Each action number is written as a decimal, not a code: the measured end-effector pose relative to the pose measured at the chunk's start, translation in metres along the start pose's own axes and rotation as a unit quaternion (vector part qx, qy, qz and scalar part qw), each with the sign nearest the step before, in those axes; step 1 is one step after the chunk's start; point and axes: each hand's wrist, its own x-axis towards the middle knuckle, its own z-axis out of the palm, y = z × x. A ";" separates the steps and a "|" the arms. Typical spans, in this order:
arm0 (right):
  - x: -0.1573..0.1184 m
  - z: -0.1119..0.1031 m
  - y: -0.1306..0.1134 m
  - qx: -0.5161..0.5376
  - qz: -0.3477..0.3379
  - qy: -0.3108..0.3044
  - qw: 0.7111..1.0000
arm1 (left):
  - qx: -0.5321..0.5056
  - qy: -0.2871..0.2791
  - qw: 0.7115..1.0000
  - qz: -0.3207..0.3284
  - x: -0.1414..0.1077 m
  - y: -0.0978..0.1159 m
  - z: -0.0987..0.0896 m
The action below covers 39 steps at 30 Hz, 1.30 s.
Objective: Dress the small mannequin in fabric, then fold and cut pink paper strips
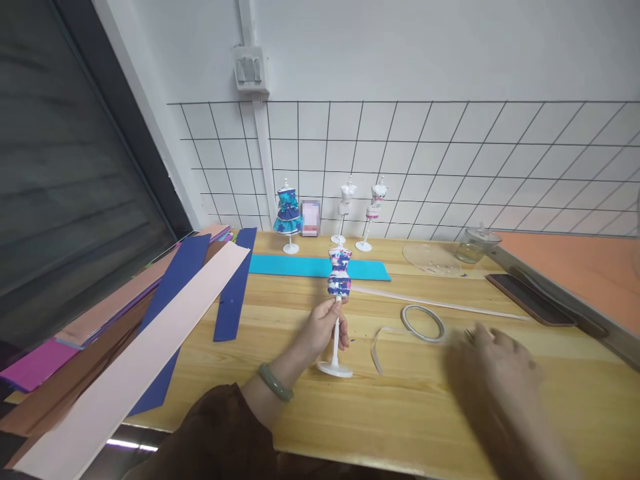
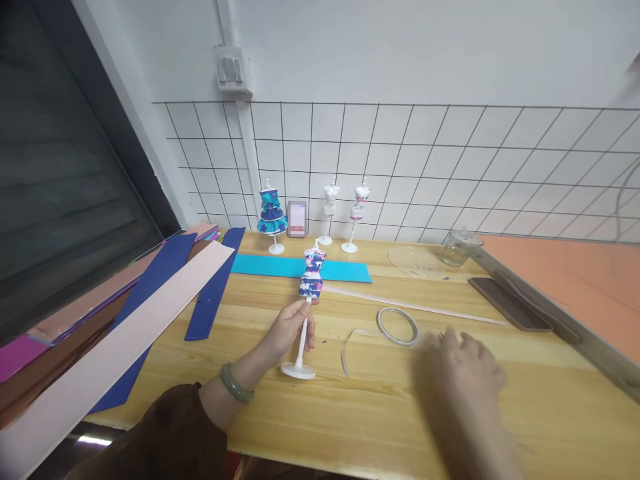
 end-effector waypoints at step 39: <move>-0.007 -0.007 -0.189 0.448 -0.034 -0.093 0.888 | 0.260 0.009 0.961 0.096 -0.009 0.003 -0.001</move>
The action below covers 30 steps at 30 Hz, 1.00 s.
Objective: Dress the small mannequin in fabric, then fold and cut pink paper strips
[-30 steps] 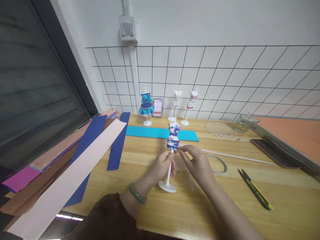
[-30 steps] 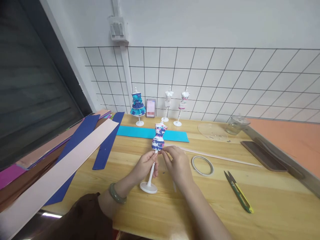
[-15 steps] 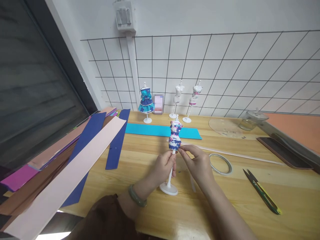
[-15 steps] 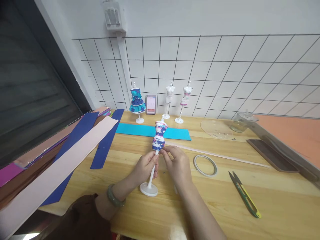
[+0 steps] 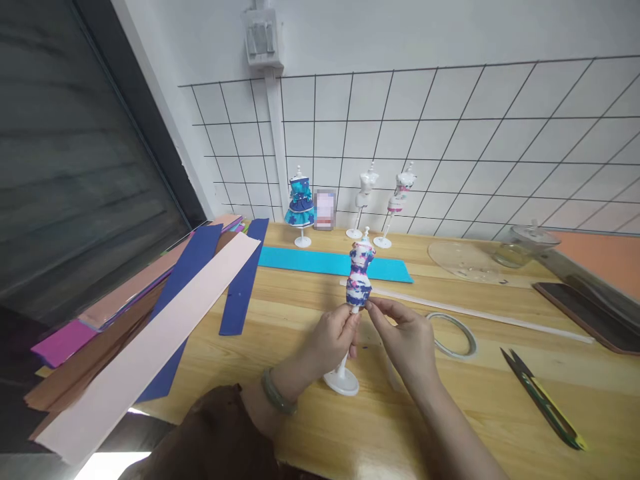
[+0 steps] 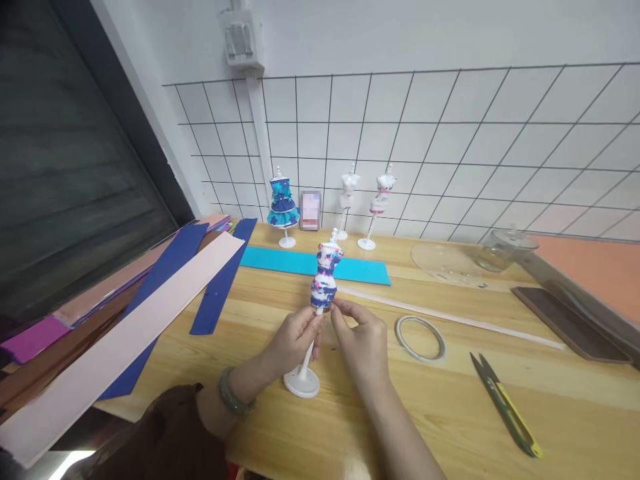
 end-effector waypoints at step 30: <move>-0.003 0.004 0.000 0.001 -0.070 0.046 0.996 | -0.035 -0.013 0.999 0.007 0.000 -0.002 -0.002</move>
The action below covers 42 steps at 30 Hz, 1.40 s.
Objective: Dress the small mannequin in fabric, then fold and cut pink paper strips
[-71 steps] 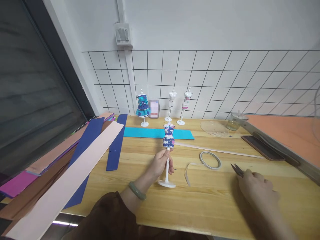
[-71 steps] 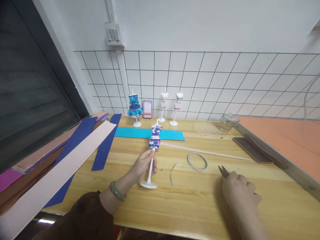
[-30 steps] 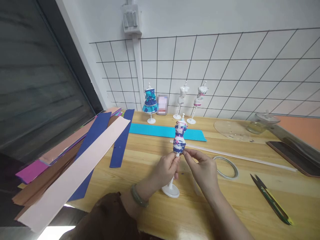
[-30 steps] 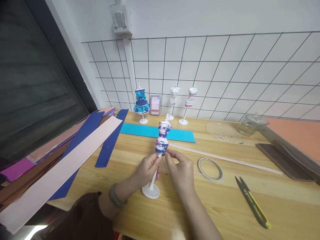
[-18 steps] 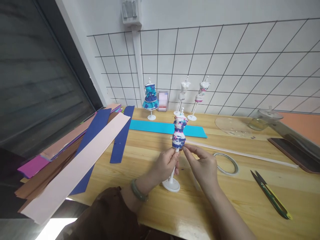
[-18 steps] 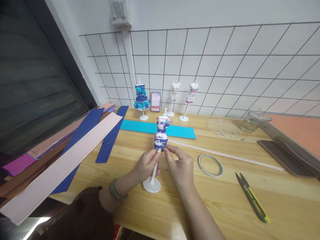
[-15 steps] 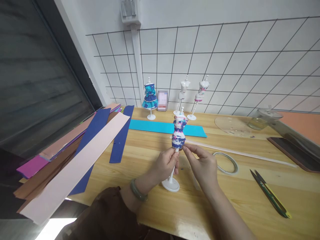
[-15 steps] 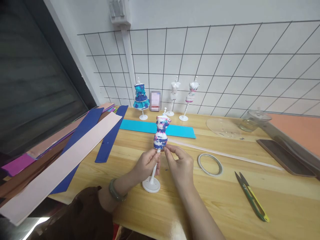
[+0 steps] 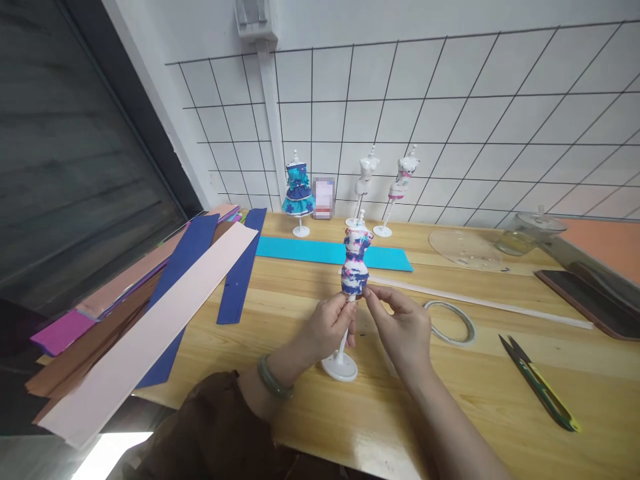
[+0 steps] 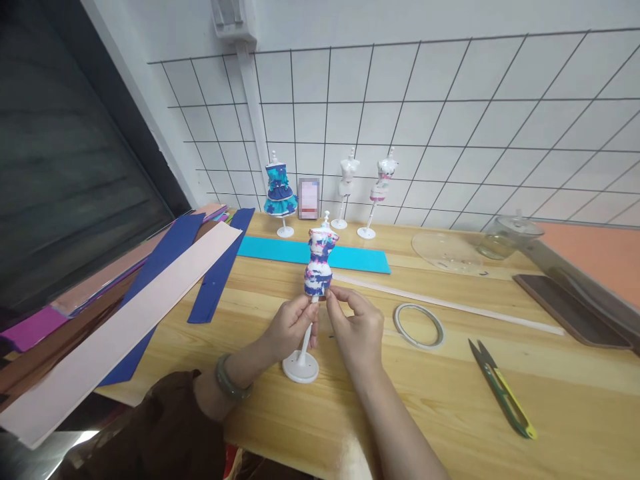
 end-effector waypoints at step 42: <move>0.008 -0.013 -0.010 0.061 0.137 -0.100 0.984 | -0.020 0.000 1.000 -0.017 0.001 0.003 -0.002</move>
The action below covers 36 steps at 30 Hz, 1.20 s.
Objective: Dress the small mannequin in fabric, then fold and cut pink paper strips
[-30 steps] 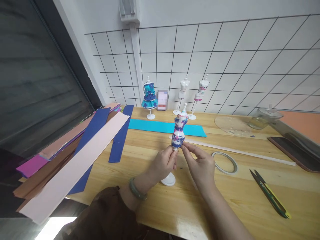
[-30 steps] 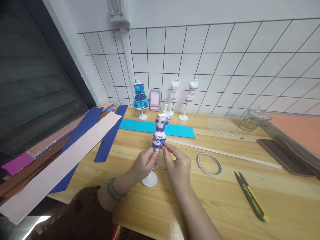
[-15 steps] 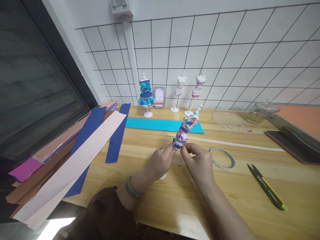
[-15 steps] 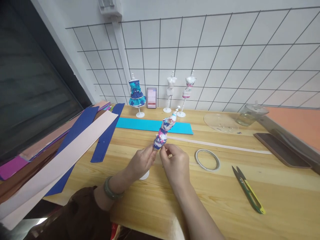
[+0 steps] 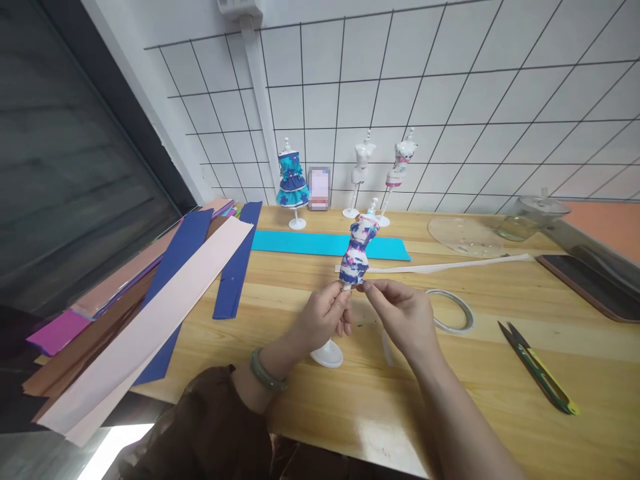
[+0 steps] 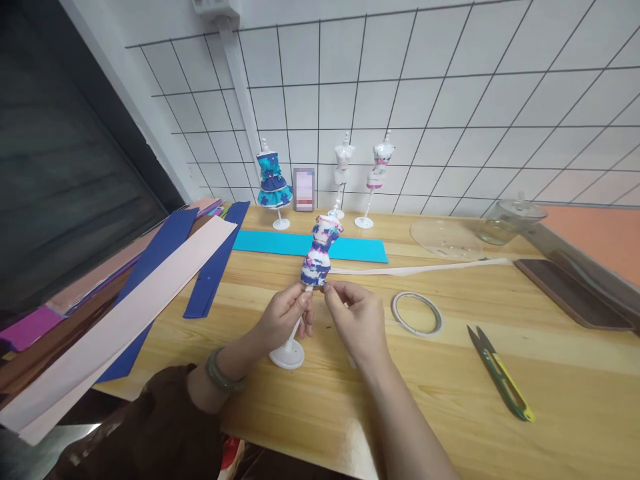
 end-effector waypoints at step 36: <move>0.002 -0.003 0.001 -0.022 -0.032 -0.059 0.998 | 0.063 -0.006 0.998 0.018 -0.004 0.006 -0.006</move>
